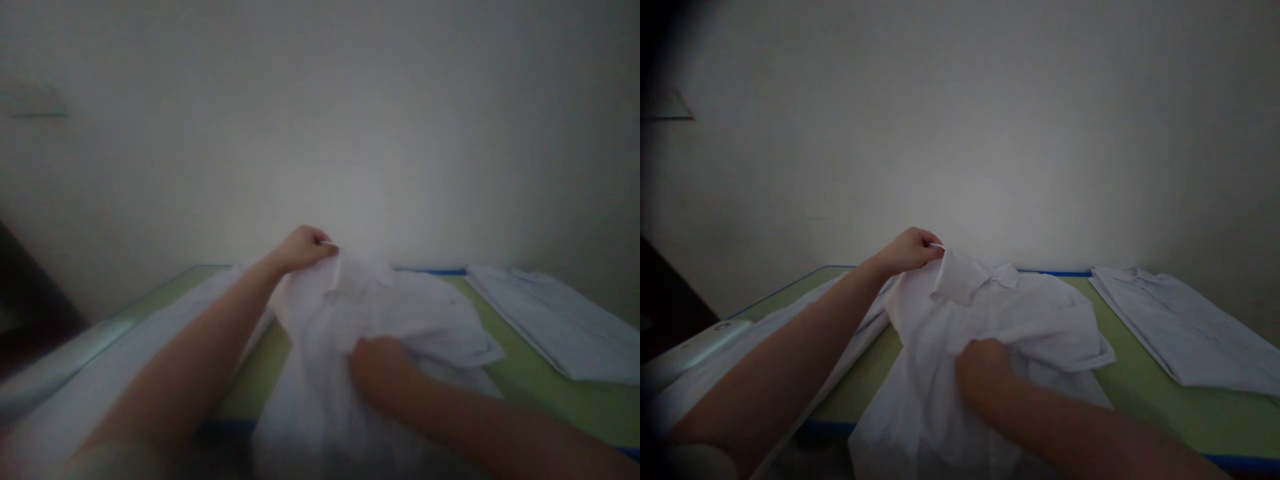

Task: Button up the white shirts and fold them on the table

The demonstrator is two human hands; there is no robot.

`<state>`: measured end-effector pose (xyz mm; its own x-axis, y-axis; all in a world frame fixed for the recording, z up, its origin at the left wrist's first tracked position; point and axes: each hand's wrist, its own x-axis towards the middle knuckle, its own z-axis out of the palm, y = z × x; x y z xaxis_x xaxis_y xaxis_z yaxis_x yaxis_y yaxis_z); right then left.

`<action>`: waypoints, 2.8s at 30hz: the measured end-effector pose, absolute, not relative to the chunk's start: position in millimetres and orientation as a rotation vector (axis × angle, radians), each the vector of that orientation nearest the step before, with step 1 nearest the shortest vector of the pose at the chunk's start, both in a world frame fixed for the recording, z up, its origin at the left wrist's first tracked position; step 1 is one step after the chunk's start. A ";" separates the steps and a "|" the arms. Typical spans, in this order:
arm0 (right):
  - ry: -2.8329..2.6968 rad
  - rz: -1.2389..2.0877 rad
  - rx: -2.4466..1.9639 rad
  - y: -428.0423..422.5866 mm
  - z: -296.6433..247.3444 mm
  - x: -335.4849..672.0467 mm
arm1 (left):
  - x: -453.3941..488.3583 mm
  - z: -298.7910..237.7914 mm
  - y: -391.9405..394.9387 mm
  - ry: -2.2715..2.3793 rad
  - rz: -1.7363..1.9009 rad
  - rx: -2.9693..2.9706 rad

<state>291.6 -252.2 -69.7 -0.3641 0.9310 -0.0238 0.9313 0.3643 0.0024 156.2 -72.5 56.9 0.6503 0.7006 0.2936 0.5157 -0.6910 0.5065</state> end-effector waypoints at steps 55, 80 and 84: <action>3.176 -0.270 3.044 -155.4 -84.0 411.1 | 246.5 -24.4 -73.4 0.457 0.491 2.556; 3.510 -0.205 2.697 -165.0 -75.1 413.3 | 243.6 -19.4 -59.4 0.665 0.609 2.225; 3.383 -0.593 2.815 -167.4 -68.8 410.5 | 244.7 -16.0 -68.7 0.636 0.623 2.299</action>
<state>410.5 -167.4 -68.8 0.2412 0.7411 0.6266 0.4838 0.4679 -0.7396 244.7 -68.7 -16.0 0.7678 0.5863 0.2581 0.2703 -0.6618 0.6993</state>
